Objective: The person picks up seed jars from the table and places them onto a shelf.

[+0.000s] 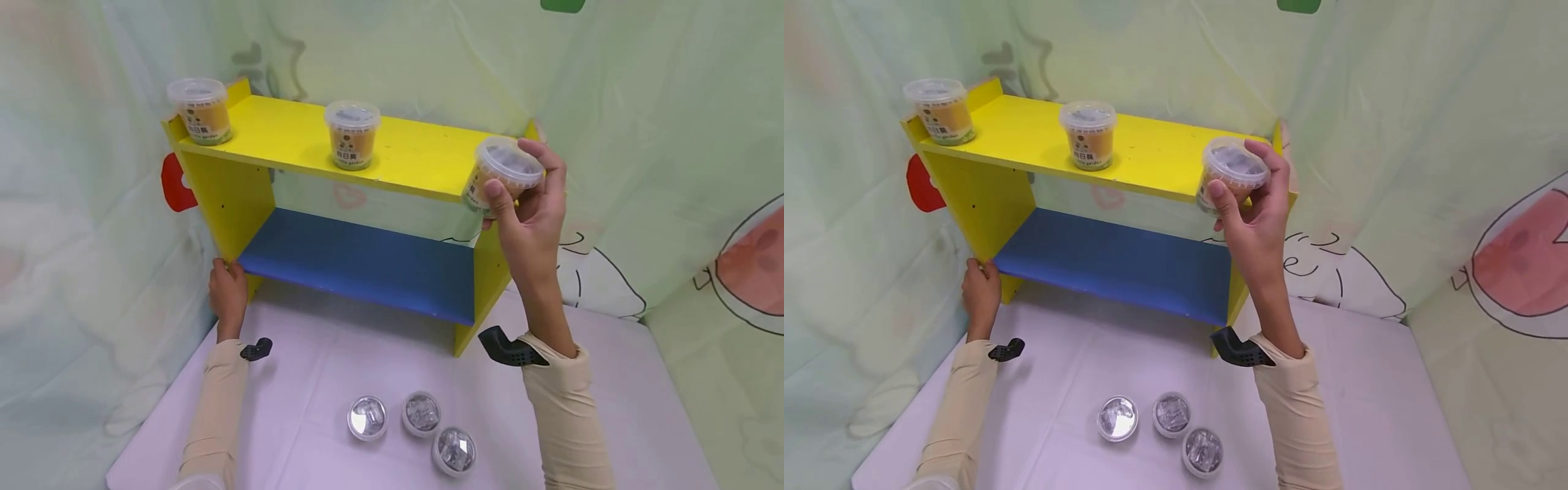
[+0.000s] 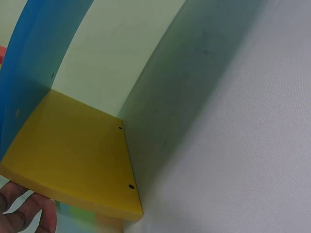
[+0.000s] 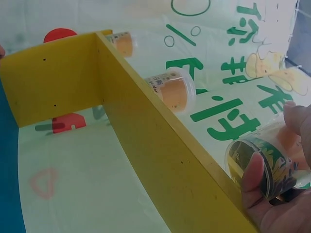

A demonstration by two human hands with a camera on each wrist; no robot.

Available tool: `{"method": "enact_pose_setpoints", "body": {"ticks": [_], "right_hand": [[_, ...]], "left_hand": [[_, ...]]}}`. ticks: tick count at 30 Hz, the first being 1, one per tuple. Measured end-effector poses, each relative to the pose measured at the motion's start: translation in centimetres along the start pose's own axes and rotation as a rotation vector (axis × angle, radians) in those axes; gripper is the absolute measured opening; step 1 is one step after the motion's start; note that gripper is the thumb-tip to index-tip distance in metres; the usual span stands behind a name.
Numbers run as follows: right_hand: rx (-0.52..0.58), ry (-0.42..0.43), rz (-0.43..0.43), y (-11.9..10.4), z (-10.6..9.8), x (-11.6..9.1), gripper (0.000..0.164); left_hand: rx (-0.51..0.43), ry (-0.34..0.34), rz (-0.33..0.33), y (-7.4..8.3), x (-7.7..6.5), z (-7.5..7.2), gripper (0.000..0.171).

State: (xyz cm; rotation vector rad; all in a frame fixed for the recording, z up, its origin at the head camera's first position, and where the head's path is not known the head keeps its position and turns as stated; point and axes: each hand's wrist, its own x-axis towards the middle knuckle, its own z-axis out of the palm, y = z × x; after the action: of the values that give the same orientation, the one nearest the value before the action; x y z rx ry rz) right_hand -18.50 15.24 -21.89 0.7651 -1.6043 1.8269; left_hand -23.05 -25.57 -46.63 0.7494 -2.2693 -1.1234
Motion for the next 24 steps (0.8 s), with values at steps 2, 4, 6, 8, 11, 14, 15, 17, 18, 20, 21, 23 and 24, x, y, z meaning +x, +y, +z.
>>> {"method": "enact_pose_setpoints", "body": {"ticks": [2, 4, 6, 8, 11, 14, 15, 17, 18, 20, 21, 23, 24], "right_hand": [[0.001, 0.006, 0.003, 0.0, -0.1, 0.0, 0.056], [-0.013, 0.007, -0.002, 0.0, -0.2, 0.0, 0.056], [-0.044, 0.004, 0.008, -0.1, -0.1, 0.1, 0.058], [-0.088, 0.002, 0.044, -0.3, -0.1, 0.3, 0.061], [-0.198, -0.011, 0.107, -0.7, 0.0, 0.5, 0.065], [-0.306, -0.027, 0.129, -1.0, 0.1, 0.7, 0.066], [-0.339, -0.030, 0.124, -1.1, 0.1, 0.7, 0.066], [-0.395, -0.033, 0.114, -1.3, 0.2, 0.8, 0.066], [-0.424, -0.033, 0.111, -1.4, 0.2, 0.8, 0.066], [-0.495, -0.036, 0.106, -1.7, 0.3, 0.8, 0.065], [-0.543, -0.039, 0.104, -1.9, 0.3, 0.8, 0.064], [-0.658, -0.047, 0.094, -2.3, 0.5, 0.8, 0.062], [-0.716, -0.048, 0.088, -2.5, 0.6, 0.9, 0.060]], "left_hand": [[0.001, 0.001, 0.002, 0.0, 0.0, 0.0, 0.049], [0.002, 0.000, 0.001, -0.1, 0.0, 0.0, 0.049], [0.006, -0.002, -0.002, -0.1, 0.0, 0.0, 0.049], [0.007, -0.002, -0.005, 0.0, 0.0, 0.0, 0.049], [0.008, -0.003, -0.010, 0.0, 0.1, 0.0, 0.049], [0.010, -0.004, -0.015, 0.0, 0.1, 0.1, 0.050], [0.011, -0.005, -0.015, 0.0, 0.0, 0.1, 0.050], [0.011, -0.005, -0.015, 0.0, 0.0, 0.1, 0.050], [0.010, -0.005, -0.015, 0.0, 0.0, 0.1, 0.050], [0.008, -0.003, -0.011, 0.0, -0.1, 0.0, 0.049], [0.007, -0.001, -0.008, 0.0, -0.1, 0.0, 0.049], [0.007, 0.002, -0.001, 0.1, -0.1, 0.0, 0.049], [0.008, 0.002, 0.002, 0.1, -0.1, 0.0, 0.049]]}}
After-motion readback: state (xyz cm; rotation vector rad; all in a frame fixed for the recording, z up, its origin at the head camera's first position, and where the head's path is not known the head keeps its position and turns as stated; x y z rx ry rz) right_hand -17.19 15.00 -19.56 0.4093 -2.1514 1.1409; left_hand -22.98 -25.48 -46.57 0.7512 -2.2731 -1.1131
